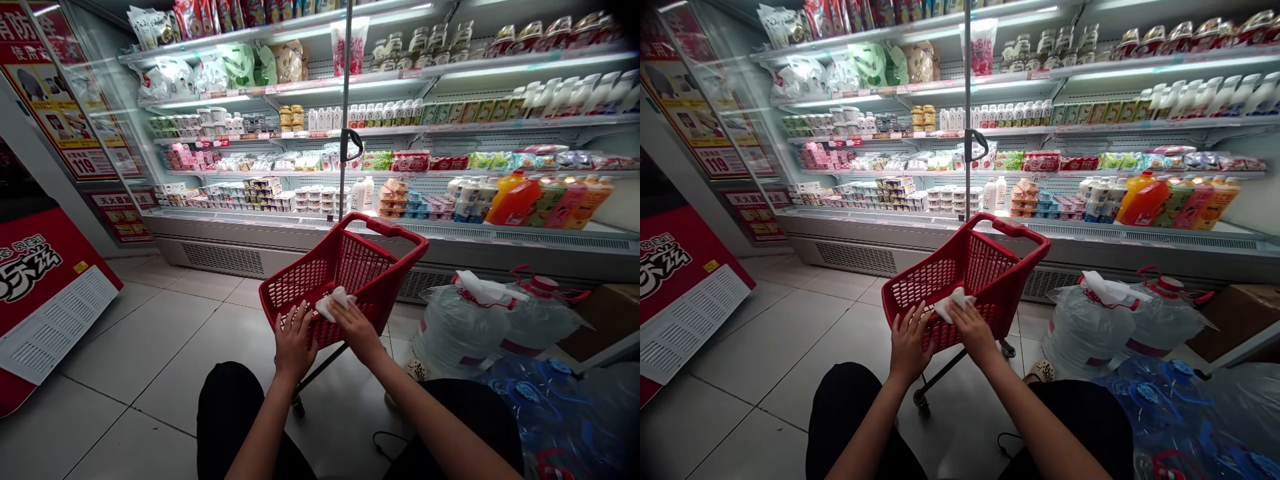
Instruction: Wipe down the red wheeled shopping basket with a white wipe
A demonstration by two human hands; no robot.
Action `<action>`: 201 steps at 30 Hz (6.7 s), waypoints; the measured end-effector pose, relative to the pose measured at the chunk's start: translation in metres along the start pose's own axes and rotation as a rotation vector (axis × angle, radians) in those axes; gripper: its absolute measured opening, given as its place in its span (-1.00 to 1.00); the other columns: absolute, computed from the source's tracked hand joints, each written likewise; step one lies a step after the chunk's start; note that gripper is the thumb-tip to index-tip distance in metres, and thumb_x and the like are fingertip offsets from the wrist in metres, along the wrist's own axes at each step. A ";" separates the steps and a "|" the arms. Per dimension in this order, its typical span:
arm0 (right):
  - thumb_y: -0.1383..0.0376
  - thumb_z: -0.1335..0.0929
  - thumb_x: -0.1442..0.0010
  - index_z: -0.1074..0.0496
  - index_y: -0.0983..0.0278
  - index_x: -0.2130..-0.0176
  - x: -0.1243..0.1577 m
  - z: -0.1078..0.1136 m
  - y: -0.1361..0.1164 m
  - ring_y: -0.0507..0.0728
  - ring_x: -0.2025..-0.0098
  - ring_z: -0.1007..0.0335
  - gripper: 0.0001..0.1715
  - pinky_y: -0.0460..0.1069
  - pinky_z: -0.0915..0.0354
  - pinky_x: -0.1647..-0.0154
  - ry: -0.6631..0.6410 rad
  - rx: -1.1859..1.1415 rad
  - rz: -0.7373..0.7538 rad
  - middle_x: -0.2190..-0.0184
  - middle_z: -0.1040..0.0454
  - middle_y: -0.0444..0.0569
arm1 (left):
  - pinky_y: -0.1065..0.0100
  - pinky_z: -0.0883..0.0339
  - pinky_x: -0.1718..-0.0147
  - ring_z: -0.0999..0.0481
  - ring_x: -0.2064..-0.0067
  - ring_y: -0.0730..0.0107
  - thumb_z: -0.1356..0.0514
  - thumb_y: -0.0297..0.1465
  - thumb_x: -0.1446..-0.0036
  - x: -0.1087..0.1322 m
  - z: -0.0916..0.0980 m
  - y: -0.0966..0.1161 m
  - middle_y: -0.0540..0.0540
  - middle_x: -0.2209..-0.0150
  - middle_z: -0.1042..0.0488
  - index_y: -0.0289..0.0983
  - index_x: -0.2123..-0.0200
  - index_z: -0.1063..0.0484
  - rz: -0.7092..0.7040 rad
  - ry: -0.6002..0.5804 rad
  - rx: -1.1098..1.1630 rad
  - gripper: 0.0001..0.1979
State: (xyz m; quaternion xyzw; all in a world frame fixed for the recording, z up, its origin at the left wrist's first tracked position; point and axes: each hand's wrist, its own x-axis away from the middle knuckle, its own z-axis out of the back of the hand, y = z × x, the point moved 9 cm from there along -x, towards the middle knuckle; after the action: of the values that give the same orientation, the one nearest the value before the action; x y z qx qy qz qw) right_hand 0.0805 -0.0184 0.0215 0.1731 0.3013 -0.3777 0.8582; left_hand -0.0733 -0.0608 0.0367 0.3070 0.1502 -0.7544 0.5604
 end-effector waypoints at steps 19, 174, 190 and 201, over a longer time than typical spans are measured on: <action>0.48 -0.21 -0.33 -0.24 0.33 -0.40 0.001 0.019 0.055 0.24 -0.37 -0.27 -0.31 0.21 -0.14 -0.45 0.012 0.094 -0.066 -0.34 -0.37 0.05 | -0.38 0.31 -0.41 0.19 -0.52 -0.29 -0.23 -0.09 -0.27 -0.027 -0.008 0.021 -0.29 -0.51 0.04 -0.24 -0.46 -0.10 0.053 0.047 -0.034 -0.21; 0.43 -0.16 -0.45 -0.04 0.16 -0.49 0.018 0.023 -0.021 0.14 -0.43 -0.18 -0.30 0.23 -0.12 -0.48 0.001 -0.160 -0.028 -0.39 -0.29 -0.02 | -0.01 -0.20 -0.36 0.04 -0.52 0.07 -0.13 -0.49 -0.21 0.023 -0.006 0.044 -0.24 -0.55 0.20 -0.25 -0.53 0.35 -0.087 -0.128 0.192 -0.05; 0.46 -0.17 -0.43 -0.02 0.19 -0.50 0.028 0.012 -0.014 0.19 -0.41 -0.23 -0.26 0.24 -0.22 -0.43 0.010 -0.117 -0.120 -0.39 -0.29 0.01 | -0.26 0.04 -0.39 0.14 -0.51 -0.30 -0.30 -0.30 -0.19 0.010 -0.026 0.013 -0.08 -0.54 0.09 -0.05 -0.51 0.04 -0.060 -0.112 -0.021 -0.09; 0.50 -0.16 -0.44 0.13 0.11 -0.52 0.047 0.029 0.007 0.17 -0.41 -0.21 -0.19 0.26 -0.19 -0.45 -0.002 -0.100 -0.066 -0.41 -0.25 -0.05 | 0.02 -0.06 -0.39 -0.07 -0.49 0.03 -0.18 -0.53 -0.18 0.025 -0.024 0.016 -0.11 -0.53 0.06 -0.12 -0.53 0.15 -0.151 -0.137 -0.093 -0.08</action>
State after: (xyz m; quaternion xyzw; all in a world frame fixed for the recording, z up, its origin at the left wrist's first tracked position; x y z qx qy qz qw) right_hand 0.1223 -0.0543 0.0135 0.1196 0.3245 -0.3904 0.8532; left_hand -0.0560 -0.0713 0.0043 0.2159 0.1691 -0.8059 0.5247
